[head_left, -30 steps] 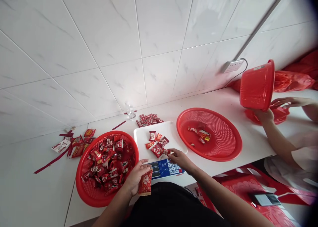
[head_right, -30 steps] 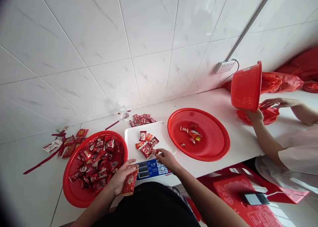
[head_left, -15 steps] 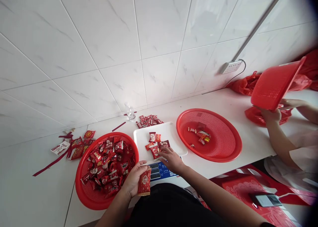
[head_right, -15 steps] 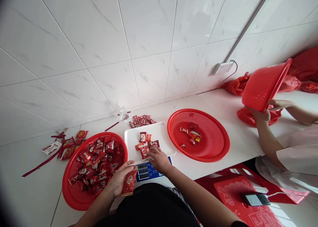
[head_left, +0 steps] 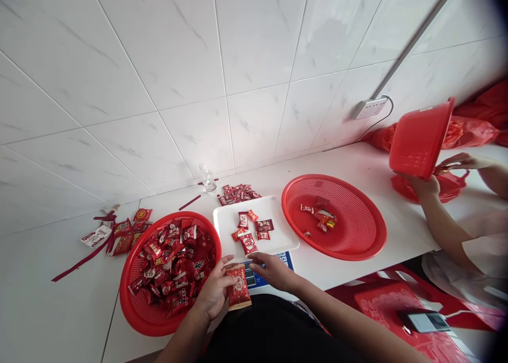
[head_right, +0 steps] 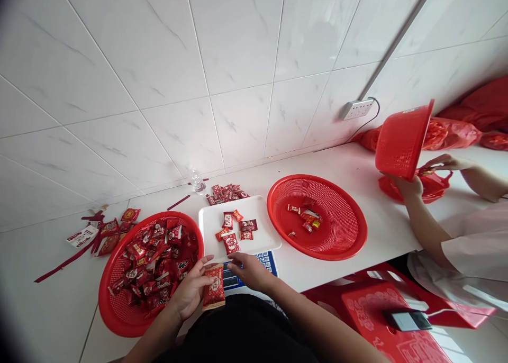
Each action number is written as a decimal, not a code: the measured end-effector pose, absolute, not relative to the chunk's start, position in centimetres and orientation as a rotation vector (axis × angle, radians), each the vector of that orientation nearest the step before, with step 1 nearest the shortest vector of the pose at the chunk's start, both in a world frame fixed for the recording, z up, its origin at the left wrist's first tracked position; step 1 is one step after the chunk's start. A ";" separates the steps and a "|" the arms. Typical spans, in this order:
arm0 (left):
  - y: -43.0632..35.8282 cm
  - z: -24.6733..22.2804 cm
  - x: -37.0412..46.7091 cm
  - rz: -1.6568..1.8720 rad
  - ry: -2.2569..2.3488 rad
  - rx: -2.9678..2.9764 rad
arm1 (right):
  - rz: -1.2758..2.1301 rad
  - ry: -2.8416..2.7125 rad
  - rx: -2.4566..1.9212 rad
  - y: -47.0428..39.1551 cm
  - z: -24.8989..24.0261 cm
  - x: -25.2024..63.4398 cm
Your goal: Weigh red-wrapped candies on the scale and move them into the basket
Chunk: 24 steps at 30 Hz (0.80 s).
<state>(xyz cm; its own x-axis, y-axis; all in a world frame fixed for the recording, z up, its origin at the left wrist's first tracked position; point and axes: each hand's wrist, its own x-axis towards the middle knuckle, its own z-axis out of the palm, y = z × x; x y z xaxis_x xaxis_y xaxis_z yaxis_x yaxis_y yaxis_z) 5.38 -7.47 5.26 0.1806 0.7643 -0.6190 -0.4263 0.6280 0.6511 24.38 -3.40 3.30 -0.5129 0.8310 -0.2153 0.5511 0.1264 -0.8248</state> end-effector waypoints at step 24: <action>-7.1 5.5 5.5 1.009 1.158 0.301 | 1.677 -1.934 -1.226 -3.5 3.3 23.6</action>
